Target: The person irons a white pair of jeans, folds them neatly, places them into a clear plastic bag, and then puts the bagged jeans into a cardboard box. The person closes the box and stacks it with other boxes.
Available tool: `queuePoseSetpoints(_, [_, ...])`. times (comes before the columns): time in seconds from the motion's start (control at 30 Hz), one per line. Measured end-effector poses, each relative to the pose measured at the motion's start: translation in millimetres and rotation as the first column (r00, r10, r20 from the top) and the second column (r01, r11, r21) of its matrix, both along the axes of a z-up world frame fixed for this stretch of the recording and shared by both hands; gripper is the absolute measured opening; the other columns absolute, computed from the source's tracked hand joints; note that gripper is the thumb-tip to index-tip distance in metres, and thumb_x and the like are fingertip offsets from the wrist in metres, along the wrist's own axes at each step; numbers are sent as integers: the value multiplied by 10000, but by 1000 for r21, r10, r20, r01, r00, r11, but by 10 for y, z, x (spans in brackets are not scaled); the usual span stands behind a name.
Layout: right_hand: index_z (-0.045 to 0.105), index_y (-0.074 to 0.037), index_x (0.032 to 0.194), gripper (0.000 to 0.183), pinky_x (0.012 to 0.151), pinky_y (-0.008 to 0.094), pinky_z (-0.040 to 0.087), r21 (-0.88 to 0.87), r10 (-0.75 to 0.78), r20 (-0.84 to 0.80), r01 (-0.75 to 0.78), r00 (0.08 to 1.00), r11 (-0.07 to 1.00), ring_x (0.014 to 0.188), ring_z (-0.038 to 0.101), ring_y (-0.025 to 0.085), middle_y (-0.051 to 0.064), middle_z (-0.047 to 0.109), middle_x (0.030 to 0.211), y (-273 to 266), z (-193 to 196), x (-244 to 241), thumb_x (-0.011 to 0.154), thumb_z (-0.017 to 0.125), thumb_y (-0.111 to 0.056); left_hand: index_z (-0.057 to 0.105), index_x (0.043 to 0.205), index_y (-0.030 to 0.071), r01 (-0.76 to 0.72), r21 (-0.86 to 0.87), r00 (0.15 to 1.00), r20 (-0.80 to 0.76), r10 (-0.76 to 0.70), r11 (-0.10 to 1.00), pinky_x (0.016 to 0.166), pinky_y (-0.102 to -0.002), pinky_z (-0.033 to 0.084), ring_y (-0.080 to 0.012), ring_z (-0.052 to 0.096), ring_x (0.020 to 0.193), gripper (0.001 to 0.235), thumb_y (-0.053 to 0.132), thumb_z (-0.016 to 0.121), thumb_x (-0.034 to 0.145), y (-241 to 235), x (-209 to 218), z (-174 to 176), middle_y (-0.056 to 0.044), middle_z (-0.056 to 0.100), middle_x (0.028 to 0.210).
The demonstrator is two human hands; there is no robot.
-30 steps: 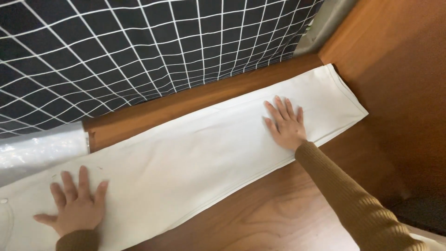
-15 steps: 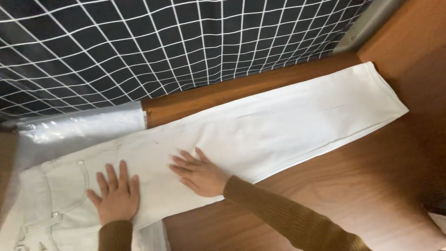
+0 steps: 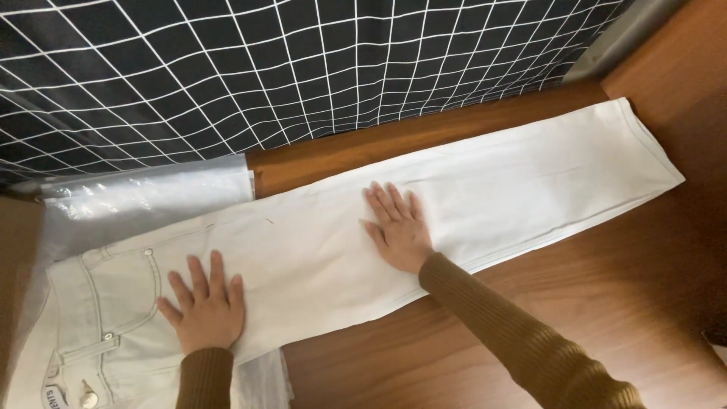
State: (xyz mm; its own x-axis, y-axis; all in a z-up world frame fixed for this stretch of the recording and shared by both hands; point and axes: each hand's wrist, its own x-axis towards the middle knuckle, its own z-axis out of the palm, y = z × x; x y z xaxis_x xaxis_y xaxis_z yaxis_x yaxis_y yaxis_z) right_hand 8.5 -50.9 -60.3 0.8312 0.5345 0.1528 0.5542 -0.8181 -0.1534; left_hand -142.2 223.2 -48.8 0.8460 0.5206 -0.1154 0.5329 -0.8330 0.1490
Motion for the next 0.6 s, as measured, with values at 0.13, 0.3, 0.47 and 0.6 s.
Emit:
queuePoseSetpoints(0.13, [379,-97,1309,447,1039,514,125,264,183,5,-178,983,948,1310,169,389,83,250,1423,216,59,-160,909,323,-287,207,1377,261,-9,-55,989,149,17,998,950,-666,-29,-472,48,1293,553,419,243,849,-38,49,-197,-116,146,1451])
queuePoseSetpoints(0.3, [383,-134,1308,406,1094,431,127,275,582,-44,-550,812,789,1316,274,260,67,374,1372,611,228,-682,944,274,-276,220,1328,-49,280,-410,809,587,16,868,1078,-410,82,-333,133,1326,475,91,277,878,-627,316,135,-236,195,1406])
queuePoseSetpoints(0.47, [421,-180,1280,458,1084,469,29,126,426,-59,-417,903,900,1357,123,255,12,217,1449,606,53,-558,847,391,-326,135,1396,65,232,-726,838,487,246,647,1084,-430,71,-336,175,1297,518,281,215,932,-1194,494,316,-179,182,1423])
queuePoseSetpoints(0.6, [325,-251,1341,517,1080,476,39,28,282,-61,-281,958,959,1355,104,255,2,173,1463,426,89,-423,841,385,-368,177,1392,46,350,-380,806,588,-69,856,1066,-469,43,-344,193,1296,519,321,128,954,-1358,575,-70,-180,255,1404])
